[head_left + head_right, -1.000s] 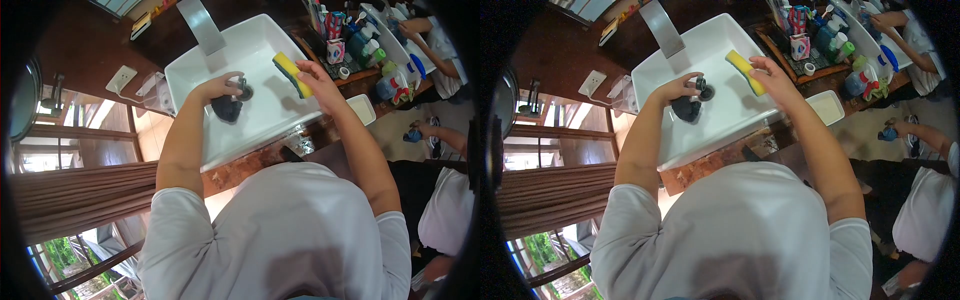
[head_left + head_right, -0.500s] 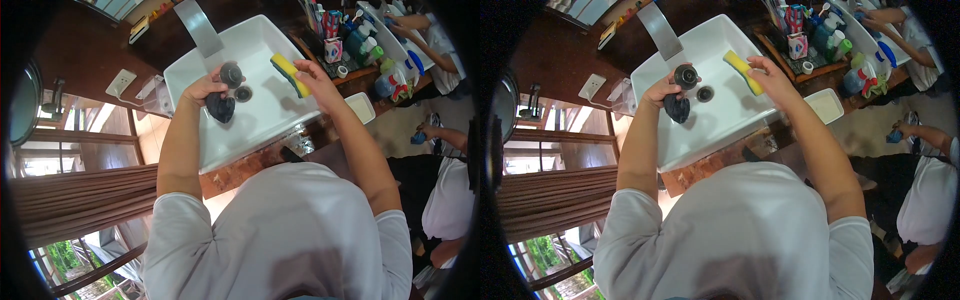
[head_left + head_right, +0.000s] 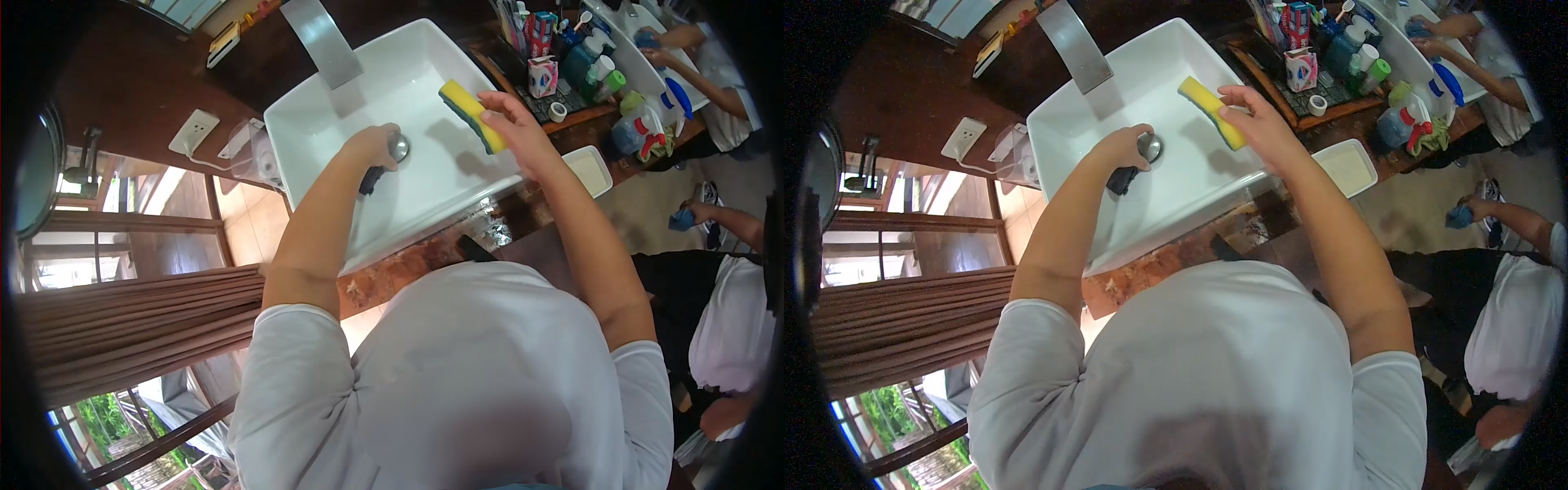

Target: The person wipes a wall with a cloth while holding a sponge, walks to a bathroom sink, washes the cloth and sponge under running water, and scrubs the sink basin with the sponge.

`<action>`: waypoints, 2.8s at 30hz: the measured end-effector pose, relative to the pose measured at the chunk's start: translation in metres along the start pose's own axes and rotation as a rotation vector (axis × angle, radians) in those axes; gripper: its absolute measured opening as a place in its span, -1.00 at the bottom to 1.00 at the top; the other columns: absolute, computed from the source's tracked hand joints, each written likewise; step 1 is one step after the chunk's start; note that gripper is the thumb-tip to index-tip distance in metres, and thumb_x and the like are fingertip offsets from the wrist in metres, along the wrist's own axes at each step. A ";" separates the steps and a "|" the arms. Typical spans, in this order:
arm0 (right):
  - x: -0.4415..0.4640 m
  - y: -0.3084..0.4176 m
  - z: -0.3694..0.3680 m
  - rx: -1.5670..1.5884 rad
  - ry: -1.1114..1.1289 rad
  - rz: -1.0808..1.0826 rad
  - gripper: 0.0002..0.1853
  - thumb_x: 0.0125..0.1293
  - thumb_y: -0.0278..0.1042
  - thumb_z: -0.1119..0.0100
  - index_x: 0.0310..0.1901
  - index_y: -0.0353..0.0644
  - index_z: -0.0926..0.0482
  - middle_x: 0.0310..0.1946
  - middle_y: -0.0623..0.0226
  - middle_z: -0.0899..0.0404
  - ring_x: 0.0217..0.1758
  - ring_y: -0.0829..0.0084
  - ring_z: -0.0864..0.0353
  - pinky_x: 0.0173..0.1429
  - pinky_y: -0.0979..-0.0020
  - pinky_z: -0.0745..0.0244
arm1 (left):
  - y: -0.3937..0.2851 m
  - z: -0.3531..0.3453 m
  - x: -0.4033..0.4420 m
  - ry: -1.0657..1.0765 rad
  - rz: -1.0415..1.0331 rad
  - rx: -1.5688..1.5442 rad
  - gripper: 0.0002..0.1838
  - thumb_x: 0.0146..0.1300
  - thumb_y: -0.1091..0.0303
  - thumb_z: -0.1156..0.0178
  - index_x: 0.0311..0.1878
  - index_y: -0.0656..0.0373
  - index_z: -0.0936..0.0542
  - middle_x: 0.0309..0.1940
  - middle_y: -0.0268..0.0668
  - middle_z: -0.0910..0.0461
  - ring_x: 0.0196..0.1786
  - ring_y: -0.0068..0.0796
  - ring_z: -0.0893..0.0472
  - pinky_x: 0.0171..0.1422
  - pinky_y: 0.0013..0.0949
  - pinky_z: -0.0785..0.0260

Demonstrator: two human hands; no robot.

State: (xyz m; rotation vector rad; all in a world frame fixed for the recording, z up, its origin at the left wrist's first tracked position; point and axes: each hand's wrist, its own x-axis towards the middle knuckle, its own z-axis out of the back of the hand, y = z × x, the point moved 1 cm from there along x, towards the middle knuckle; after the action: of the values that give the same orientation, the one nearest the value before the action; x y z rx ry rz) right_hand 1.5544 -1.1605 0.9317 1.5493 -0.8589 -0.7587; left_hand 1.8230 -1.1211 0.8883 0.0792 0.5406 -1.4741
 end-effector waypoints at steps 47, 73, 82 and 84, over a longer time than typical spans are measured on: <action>0.001 0.000 -0.001 -0.018 0.028 -0.050 -0.65 0.24 -0.35 -0.04 0.07 -0.15 -0.37 -0.04 0.39 -0.38 -0.01 0.59 -0.35 0.04 0.55 -0.27 | -0.006 0.000 -0.007 -0.075 0.064 0.079 -0.39 -0.24 0.06 -0.37 -0.08 0.16 -0.51 -0.20 -0.15 -0.56 -0.08 -0.17 -0.52 -0.02 -0.24 -0.34; 0.003 -0.001 -0.003 -0.015 0.041 -0.064 -0.65 0.24 -0.35 -0.04 0.07 -0.13 -0.37 -0.10 0.42 -0.41 -0.06 0.61 -0.37 -0.01 0.57 -0.28 | 0.002 0.002 -0.016 -0.041 0.078 0.013 -0.11 -0.24 0.00 -0.37 0.23 0.04 -0.26 -0.09 -0.01 -0.48 0.02 -0.06 -0.46 0.06 -0.19 -0.31; 0.003 -0.001 -0.004 -0.019 0.054 -0.071 -0.66 0.24 -0.35 -0.04 0.07 -0.12 -0.37 -0.08 0.42 -0.40 -0.05 0.61 -0.37 -0.01 0.57 -0.29 | -0.018 0.001 -0.010 -0.011 0.052 0.203 -0.33 -0.06 0.05 -0.25 0.16 0.02 -0.32 -0.11 -0.02 -0.43 -0.03 -0.05 -0.47 0.04 -0.18 -0.33; 0.003 -0.002 -0.003 -0.029 0.052 -0.048 -0.66 0.24 -0.35 -0.03 0.07 -0.12 -0.37 -0.09 0.42 -0.41 -0.06 0.61 -0.37 -0.02 0.57 -0.29 | -0.022 0.000 -0.006 0.015 0.069 0.241 -0.36 -0.04 0.06 -0.24 0.14 0.04 -0.33 -0.06 -0.03 -0.40 -0.01 -0.06 -0.46 0.05 -0.18 -0.33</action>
State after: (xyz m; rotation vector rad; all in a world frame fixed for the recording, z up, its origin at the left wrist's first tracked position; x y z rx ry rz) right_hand 1.5586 -1.1617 0.9302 1.5615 -0.7717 -0.7594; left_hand 1.8018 -1.1179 0.8963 0.2953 0.3665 -1.4663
